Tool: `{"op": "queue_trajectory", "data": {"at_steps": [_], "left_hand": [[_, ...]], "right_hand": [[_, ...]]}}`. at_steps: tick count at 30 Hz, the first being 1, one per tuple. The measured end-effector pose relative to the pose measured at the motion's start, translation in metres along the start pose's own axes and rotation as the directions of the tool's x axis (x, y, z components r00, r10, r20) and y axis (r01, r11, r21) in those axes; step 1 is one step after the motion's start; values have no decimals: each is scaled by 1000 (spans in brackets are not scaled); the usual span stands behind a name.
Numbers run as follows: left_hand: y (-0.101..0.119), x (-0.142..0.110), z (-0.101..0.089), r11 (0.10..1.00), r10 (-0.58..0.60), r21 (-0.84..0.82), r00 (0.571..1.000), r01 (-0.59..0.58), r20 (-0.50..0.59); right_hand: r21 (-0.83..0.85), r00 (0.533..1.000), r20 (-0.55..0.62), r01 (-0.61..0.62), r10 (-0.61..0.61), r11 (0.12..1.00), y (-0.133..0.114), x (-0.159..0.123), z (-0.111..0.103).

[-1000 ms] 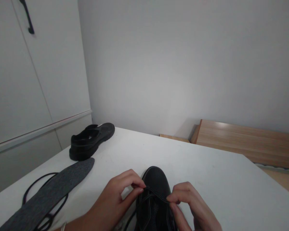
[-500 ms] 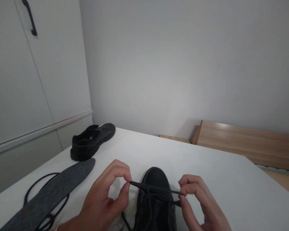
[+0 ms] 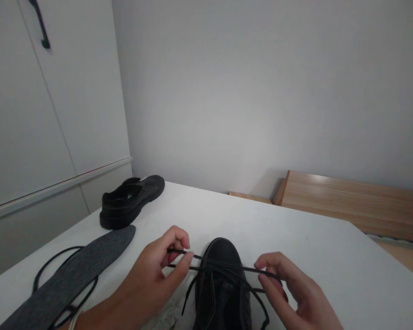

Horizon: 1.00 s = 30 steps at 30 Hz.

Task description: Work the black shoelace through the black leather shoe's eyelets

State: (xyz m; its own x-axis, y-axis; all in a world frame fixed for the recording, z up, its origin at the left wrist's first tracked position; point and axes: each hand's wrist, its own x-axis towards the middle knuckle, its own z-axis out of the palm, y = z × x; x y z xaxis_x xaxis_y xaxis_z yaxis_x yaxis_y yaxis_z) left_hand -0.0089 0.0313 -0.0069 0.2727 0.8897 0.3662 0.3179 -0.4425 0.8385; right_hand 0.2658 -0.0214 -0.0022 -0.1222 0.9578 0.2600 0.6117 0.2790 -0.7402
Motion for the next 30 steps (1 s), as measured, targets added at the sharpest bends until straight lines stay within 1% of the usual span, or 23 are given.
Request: {"op": "queue_trajectory", "data": {"at_steps": [2, 3, 4, 5, 7, 10, 12, 14, 17, 19, 22, 25, 27, 30], "left_hand": [[2, 2, 1, 986, 22, 159, 990, -44, 138], [3, 3, 2, 976, 25, 205, 978, -68, 205], [3, 3, 2, 970, 27, 230, 969, -85, 246], [3, 3, 3, 967, 25, 238, 964, -90, 263], [2, 4, 4, 970, 8, 234, 967, -69, 253], [2, 5, 3, 980, 7, 195, 983, -44, 182], [5, 5, 1, 986, 48, 153, 991, -67, 126], [9, 5, -1, 986, 97, 132, 994, -103, 55], [13, 3, -3, 981, 146, 134, 988, -138, -49], [14, 2, -3, 980, 166, 127, 983, -155, -83], [14, 1, -2, 978, 194, 99, 973, -182, -122], [14, 1, -1, 980, 199, 27, 964, -197, -178], [15, 0, -1, 986, 146, -50, 970, -159, -193], [17, -1, -1, 986, -4, -168, 989, -20, -145]], "right_hand": [[-57, 996, 85, -15, 20, 998, 7, 5, -2], [-75, 994, 109, -16, 25, 997, 8, 7, -2], [-89, 991, 133, -11, 23, 996, 9, 8, -2], [-97, 988, 154, -6, 21, 995, 8, 9, -1], [-105, 983, 183, -1, 20, 994, 6, 9, -1], [-88, 976, 215, -24, 43, 996, 1, 8, -5], [-69, 973, 228, -28, 43, 997, -2, 8, -9], [-57, 974, 226, 4, 9, 998, -4, 9, -12], [-70, 987, 142, 84, -74, 994, -4, 12, -12], [-89, 989, 79, 134, -127, 987, -3, 14, -12], [-127, 982, 1, 186, -188, 974, -2, 13, -14], [-174, 966, -117, 207, -229, 963, -1, 11, -20], [-172, 945, -211, 214, -249, 961, 1, 8, -24], [-106, 912, -342, 201, -225, 974, 3, 3, -28]]}}
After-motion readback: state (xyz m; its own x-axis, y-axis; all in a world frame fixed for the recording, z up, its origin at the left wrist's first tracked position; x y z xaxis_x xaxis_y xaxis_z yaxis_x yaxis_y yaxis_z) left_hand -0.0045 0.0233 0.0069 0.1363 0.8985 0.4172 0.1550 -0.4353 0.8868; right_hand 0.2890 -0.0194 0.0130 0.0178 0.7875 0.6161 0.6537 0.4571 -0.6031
